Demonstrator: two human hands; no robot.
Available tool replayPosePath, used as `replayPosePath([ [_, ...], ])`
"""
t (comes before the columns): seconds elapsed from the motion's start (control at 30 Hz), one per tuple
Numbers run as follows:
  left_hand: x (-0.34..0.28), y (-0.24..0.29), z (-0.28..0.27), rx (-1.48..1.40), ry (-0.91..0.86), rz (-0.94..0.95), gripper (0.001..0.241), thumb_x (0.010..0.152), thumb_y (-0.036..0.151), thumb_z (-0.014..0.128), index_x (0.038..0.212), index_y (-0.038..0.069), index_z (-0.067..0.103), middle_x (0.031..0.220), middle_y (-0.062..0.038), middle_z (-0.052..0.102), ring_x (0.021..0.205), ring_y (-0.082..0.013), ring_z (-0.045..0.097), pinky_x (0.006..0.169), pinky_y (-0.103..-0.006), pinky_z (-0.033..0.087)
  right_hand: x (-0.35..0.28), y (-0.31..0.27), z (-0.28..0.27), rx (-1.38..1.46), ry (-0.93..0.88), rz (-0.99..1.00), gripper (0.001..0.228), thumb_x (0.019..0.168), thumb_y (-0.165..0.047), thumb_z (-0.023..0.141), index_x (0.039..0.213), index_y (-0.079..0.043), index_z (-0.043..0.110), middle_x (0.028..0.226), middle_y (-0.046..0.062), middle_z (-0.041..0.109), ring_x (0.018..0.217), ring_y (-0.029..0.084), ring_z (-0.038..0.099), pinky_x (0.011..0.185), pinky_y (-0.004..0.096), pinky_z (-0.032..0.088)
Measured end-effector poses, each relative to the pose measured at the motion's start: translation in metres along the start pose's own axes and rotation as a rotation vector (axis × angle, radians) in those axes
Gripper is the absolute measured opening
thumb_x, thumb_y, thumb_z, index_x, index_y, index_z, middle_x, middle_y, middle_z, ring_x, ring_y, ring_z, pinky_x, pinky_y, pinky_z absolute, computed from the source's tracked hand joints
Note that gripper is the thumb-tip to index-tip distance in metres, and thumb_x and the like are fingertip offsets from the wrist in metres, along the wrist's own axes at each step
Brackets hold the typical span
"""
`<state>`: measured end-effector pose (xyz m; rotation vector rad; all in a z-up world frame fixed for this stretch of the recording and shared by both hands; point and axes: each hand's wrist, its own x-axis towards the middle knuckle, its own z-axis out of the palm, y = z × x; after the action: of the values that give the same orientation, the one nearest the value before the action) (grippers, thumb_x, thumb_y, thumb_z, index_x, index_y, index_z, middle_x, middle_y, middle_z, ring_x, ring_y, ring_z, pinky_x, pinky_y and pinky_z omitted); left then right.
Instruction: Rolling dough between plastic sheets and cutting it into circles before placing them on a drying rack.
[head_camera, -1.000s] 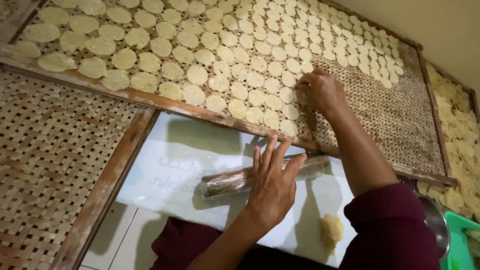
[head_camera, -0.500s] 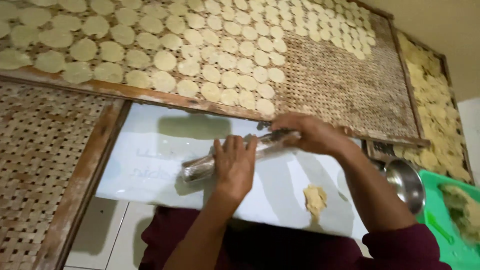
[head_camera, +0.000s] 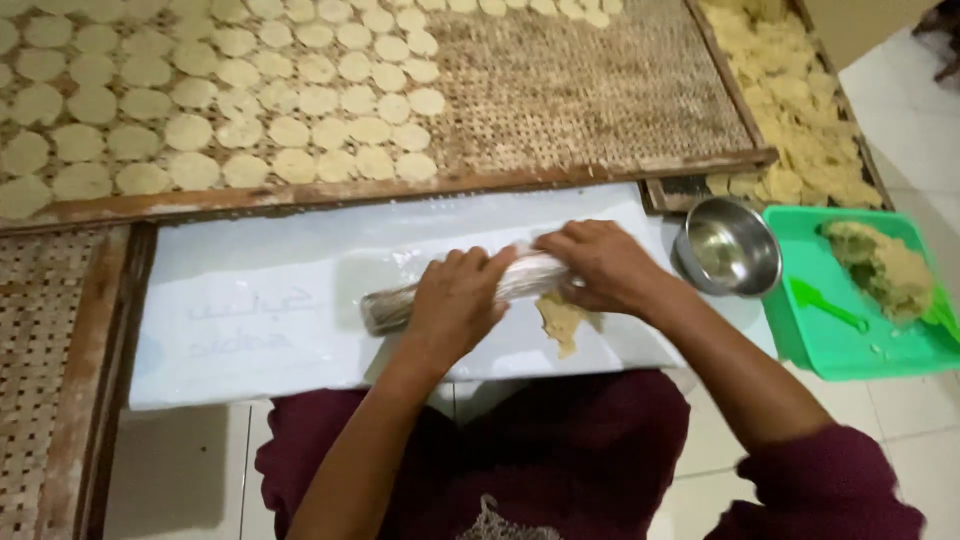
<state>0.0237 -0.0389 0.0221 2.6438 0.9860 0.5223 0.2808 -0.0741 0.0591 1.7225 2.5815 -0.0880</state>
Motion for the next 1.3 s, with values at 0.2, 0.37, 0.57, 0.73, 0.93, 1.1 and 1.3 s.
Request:
replayPosePath([
  [0.2, -0.016, 0.025, 0.038, 0.018, -0.107, 0.126, 0.054, 0.103, 0.053, 0.041, 0.149, 0.026, 0.046, 0.099, -0.015, 0.061, 0.093, -0.0397, 0.063, 0.080, -0.0522, 0.048, -0.084, 0.000, 0.029, 0.126, -0.156, 0.182, 0.069, 0.072, -0.049, 0.075, 0.134, -0.026, 0.054, 0.110, 0.006, 0.066, 0.104, 0.032, 0.070, 0.089, 0.049, 0.056],
  [0.37, -0.019, 0.029, 0.056, 0.282, 0.309, 0.160, 0.049, 0.105, 0.050, 0.037, 0.142, 0.026, 0.058, 0.105, -0.015, 0.062, 0.082, -0.0295, 0.063, 0.061, -0.0398, 0.048, -0.074, -0.016, 0.027, 0.103, 0.065, 0.166, 0.066, 0.086, -0.068, 0.055, 0.141, -0.031, 0.052, 0.145, -0.001, 0.052, 0.122, 0.024, 0.062, 0.094, 0.044, 0.051],
  [0.57, 0.009, 0.018, 0.046, 0.232, 0.167, 0.058, 0.051, 0.105, 0.043, 0.040, 0.151, 0.024, 0.049, 0.145, -0.022, 0.053, 0.134, -0.0395, 0.050, 0.094, -0.0576, 0.043, -0.045, 0.000, 0.037, 0.090, 0.184, 0.176, 0.059, 0.105, -0.058, 0.022, 0.152, -0.032, 0.047, 0.157, 0.007, 0.045, 0.135, 0.029, 0.054, 0.098, 0.046, 0.050],
  [0.73, 0.040, 0.004, 0.039, 0.204, 0.003, 0.000, 0.057, 0.104, 0.038, 0.044, 0.159, 0.026, 0.038, 0.162, -0.021, 0.034, 0.153, -0.0414, 0.024, 0.111, -0.0743, 0.025, -0.021, 0.022, 0.043, 0.121, 0.215, 0.172, 0.052, 0.107, -0.050, 0.032, 0.151, -0.028, 0.051, 0.157, 0.014, 0.046, 0.142, 0.036, 0.048, 0.105, 0.048, 0.048],
  [0.93, 0.061, -0.009, 0.048, 0.165, -0.023, -0.039, 0.063, 0.106, 0.035, 0.045, 0.165, 0.025, 0.026, 0.171, -0.021, 0.001, 0.156, -0.0421, -0.008, 0.115, -0.0773, 0.007, -0.009, 0.042, 0.056, 0.188, 0.127, 0.179, 0.051, 0.109, -0.043, 0.036, 0.155, -0.023, 0.046, 0.158, 0.025, 0.040, 0.151, 0.045, 0.029, 0.121, 0.053, 0.028],
  [1.1, 0.046, -0.003, 0.057, 0.296, 0.132, -0.017, 0.066, 0.099, 0.039, 0.054, 0.160, 0.018, 0.040, 0.170, -0.022, 0.011, 0.158, -0.0387, 0.005, 0.118, -0.0732, 0.013, -0.021, 0.020, 0.048, 0.123, 0.093, 0.324, 0.053, 0.108, -0.049, 0.032, 0.155, -0.029, 0.046, 0.164, 0.017, 0.033, 0.153, 0.041, 0.025, 0.117, 0.056, 0.032],
  [1.3, 0.019, 0.009, 0.069, 0.350, 0.254, 0.004, 0.059, 0.100, 0.044, 0.047, 0.148, 0.012, 0.054, 0.158, -0.021, 0.043, 0.154, -0.0349, 0.029, 0.117, -0.0650, 0.026, -0.047, -0.007, 0.056, 0.083, 0.155, 0.418, 0.053, 0.108, -0.049, 0.028, 0.159, -0.037, 0.038, 0.164, 0.010, 0.034, 0.154, 0.032, 0.024, 0.120, 0.049, 0.028],
])
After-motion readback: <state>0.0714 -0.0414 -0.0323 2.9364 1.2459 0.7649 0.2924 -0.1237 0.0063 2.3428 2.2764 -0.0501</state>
